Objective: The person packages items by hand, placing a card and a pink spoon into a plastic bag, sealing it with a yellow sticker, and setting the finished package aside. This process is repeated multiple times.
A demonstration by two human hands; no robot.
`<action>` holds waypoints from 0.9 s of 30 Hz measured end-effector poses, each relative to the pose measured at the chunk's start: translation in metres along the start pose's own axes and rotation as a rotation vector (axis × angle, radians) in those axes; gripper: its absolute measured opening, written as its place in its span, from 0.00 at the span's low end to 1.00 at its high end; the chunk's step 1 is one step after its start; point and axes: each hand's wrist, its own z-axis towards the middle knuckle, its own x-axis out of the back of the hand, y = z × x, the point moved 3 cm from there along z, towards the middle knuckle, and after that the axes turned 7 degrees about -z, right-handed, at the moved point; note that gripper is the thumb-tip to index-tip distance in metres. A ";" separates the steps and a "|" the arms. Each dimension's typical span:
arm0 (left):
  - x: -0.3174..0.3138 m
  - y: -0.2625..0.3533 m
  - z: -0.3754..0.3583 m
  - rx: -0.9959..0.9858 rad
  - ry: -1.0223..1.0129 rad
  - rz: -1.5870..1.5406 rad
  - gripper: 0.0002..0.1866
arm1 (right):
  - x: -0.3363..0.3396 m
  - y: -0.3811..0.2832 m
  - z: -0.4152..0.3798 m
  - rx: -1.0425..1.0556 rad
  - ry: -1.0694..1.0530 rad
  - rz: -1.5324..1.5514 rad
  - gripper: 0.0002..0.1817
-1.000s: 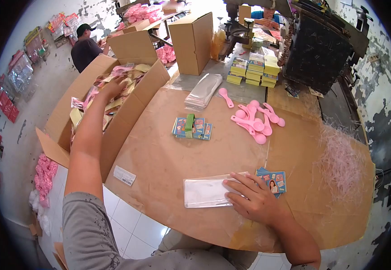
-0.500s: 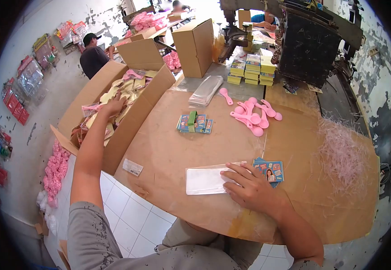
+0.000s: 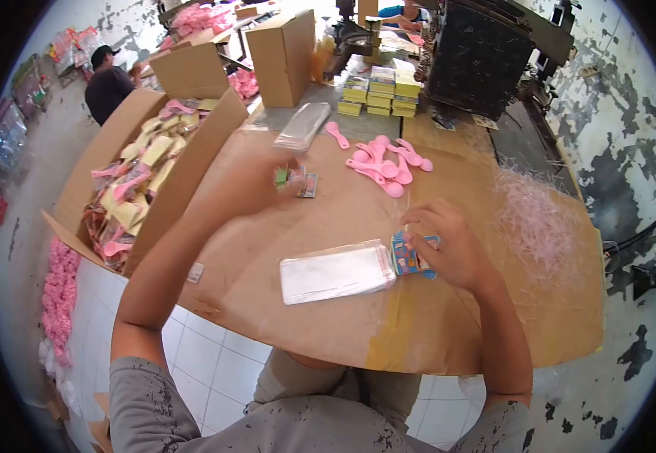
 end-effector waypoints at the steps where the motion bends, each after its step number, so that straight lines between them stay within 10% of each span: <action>1: -0.028 0.018 -0.008 -0.072 -0.119 -0.080 0.28 | 0.006 0.010 -0.001 0.003 -0.029 -0.073 0.11; 11: -0.109 0.019 -0.031 0.013 -0.218 -0.537 0.15 | -0.009 0.061 -0.016 -0.365 -0.216 0.219 0.15; 17: -0.103 0.019 -0.034 0.059 -0.223 -0.635 0.11 | -0.018 0.065 -0.021 -0.201 0.038 0.168 0.11; 23: -0.114 0.014 -0.035 0.102 -0.158 -0.911 0.07 | -0.036 0.027 -0.023 -0.475 0.191 1.032 0.05; 27: -0.106 0.027 -0.033 -0.133 -0.085 -0.695 0.06 | -0.047 0.018 -0.018 -0.041 0.043 0.122 0.09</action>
